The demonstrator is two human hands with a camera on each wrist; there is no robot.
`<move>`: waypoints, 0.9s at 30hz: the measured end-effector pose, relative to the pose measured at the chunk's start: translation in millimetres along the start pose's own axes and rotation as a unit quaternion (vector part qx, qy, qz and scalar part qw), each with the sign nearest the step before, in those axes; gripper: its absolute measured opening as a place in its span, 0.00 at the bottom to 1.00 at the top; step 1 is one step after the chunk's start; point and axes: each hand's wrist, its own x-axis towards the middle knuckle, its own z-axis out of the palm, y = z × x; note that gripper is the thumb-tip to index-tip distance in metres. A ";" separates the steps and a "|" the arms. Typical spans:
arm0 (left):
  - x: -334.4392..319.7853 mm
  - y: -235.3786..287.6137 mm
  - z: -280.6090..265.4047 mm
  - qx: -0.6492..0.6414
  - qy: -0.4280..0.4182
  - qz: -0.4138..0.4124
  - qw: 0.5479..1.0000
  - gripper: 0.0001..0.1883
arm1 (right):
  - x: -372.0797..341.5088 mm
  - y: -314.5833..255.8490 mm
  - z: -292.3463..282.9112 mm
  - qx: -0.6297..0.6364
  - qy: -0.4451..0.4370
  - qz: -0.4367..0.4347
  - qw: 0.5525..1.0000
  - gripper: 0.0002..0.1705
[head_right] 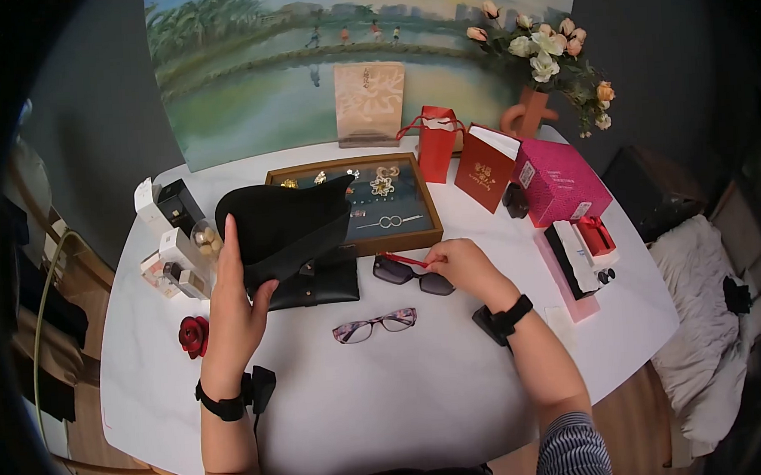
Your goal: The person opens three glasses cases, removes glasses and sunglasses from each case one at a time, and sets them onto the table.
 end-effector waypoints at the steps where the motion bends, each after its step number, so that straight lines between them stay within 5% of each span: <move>1: -0.2 0.0 -0.7 0.006 0.003 0.007 1.000 0.50 | 5.2 6.0 1.0 0.002 -0.041 -0.011 0.999 0.05; 12: 0.5 1.8 -7.6 -0.015 0.001 0.002 1.000 0.51 | 51.4 29.6 4.8 -0.034 -0.234 -0.015 0.971 0.08; 14: 0.2 1.7 -7.8 -0.007 0.004 0.006 1.000 0.51 | 54.0 26.2 3.8 0.005 -0.268 0.056 0.962 0.08; 24: 0.8 0.4 -9.7 -0.003 0.001 0.001 1.000 0.50 | 52.6 17.8 7.1 0.114 -0.247 0.105 0.957 0.11; 27: 0.8 -2.3 -9.2 0.000 0.009 0.027 1.000 0.49 | 39.7 -2.6 11.6 -0.028 -0.206 -0.016 0.978 0.19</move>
